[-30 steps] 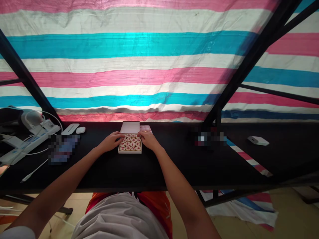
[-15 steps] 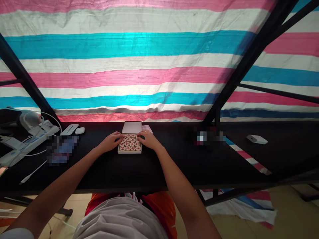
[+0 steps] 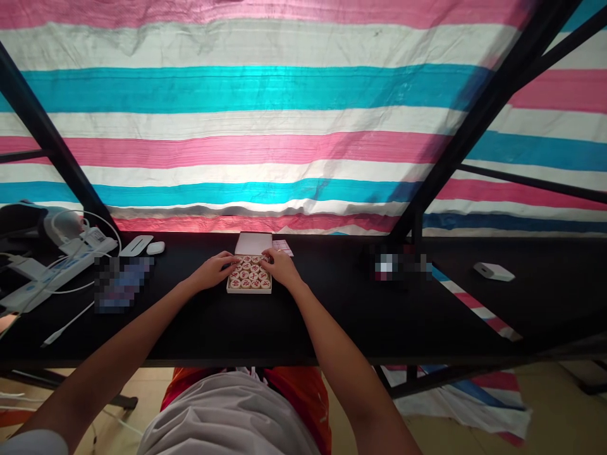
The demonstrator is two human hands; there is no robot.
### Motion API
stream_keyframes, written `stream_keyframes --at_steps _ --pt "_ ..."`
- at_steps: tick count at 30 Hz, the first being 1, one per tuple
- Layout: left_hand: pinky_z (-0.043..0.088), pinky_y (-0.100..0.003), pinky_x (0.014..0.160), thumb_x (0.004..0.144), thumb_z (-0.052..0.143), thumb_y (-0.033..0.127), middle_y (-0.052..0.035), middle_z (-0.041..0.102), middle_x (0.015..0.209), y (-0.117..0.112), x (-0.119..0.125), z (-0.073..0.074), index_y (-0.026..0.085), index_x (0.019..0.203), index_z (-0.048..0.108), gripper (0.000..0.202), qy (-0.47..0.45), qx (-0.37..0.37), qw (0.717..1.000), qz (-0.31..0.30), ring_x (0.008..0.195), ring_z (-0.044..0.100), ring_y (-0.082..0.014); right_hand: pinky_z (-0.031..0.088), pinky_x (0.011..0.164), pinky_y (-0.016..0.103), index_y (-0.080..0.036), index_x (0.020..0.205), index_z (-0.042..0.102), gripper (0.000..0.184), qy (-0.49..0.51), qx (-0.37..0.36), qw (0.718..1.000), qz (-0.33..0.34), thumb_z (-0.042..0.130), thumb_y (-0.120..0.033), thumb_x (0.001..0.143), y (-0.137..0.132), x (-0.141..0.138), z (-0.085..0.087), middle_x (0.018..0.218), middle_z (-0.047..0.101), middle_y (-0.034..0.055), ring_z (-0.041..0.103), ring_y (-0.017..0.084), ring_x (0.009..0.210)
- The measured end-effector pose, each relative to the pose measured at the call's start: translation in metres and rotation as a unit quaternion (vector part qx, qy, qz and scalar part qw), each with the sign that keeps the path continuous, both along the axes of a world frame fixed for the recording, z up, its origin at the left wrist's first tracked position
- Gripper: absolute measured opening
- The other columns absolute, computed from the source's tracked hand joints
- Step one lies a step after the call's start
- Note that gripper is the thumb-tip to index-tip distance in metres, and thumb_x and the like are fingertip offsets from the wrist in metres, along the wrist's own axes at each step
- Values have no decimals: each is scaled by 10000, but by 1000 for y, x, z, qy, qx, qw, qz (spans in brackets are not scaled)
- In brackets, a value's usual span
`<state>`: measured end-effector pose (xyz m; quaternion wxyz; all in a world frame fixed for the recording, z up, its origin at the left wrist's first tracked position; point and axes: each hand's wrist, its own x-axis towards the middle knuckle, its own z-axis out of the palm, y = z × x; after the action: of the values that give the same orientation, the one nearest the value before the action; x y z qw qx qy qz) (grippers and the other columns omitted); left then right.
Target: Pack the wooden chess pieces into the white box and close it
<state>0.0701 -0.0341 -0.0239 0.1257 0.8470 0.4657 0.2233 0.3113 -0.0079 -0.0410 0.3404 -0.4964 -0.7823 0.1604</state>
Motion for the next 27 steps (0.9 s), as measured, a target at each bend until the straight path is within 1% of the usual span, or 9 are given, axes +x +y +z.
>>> stream_keyframes --at_steps 3,8,11,13,16,18,20,23,27 --pt "463 -304 873 893 404 440 -51 575 1106 0 0 0 254 1134 616 371 0 1 1000 -1 939 601 -196 431 748 290 -179 960 646 245 5 4 1000 -4 627 -312 755 -2 -2 2 853 632 32 559 155 789" --pt "465 -302 867 894 403 439 -49 573 1099 -1 1 1 246 1131 615 371 2 -3 1000 0 921 604 -190 452 744 277 -192 912 659 177 34 37 999 4 587 -213 751 -6 -8 6 808 579 10 541 130 739" --pt "462 -301 867 897 394 446 -50 570 1100 -1 1 2 247 1124 616 375 7 -2 1000 3 917 603 -188 473 724 267 -191 926 661 195 92 47 994 -30 554 -226 767 -3 3 7 876 592 25 563 124 745" --pt "462 -304 863 898 388 457 -51 568 1103 -2 1 3 247 1123 615 382 11 -3 1000 5 912 602 -188 476 729 270 -189 946 660 212 93 16 993 -73 564 -223 760 2 19 6 874 617 26 582 129 745" --pt "460 -305 870 895 389 463 -51 563 1118 -2 0 3 249 1134 609 388 11 -10 1000 1 907 602 -186 468 734 281 -187 887 675 172 7 -89 990 -106 617 -220 729 9 40 2 769 652 17 602 152 736" --pt "458 -306 874 893 392 465 -52 560 1127 -3 0 4 252 1142 604 391 10 -13 1000 -1 913 600 -188 462 739 283 -189 893 677 177 -27 -107 986 -122 633 -241 730 11 45 -2 800 672 28 612 169 778" --pt "458 -310 872 893 390 465 -53 560 1129 -3 0 4 252 1144 603 392 10 -14 1000 0 918 598 -192 457 746 279 -189 912 674 189 -33 -87 988 -126 632 -260 742 12 43 -6 854 681 39 614 175 815" --pt "457 -307 875 893 395 455 -53 566 1115 -2 0 4 251 1136 609 382 4 -13 1000 0 910 600 -188 452 754 274 -195 880 679 151 -35 -59 994 -85 584 -269 789 12 31 -10 852 682 39 615 170 808" --pt "457 -298 881 894 401 443 -50 571 1107 -1 0 2 250 1134 615 374 -3 -10 1000 -3 916 605 -184 443 794 285 -203 929 676 203 -35 -6 997 -66 493 -237 847 7 20 -8 923 668 59 607 172 847"
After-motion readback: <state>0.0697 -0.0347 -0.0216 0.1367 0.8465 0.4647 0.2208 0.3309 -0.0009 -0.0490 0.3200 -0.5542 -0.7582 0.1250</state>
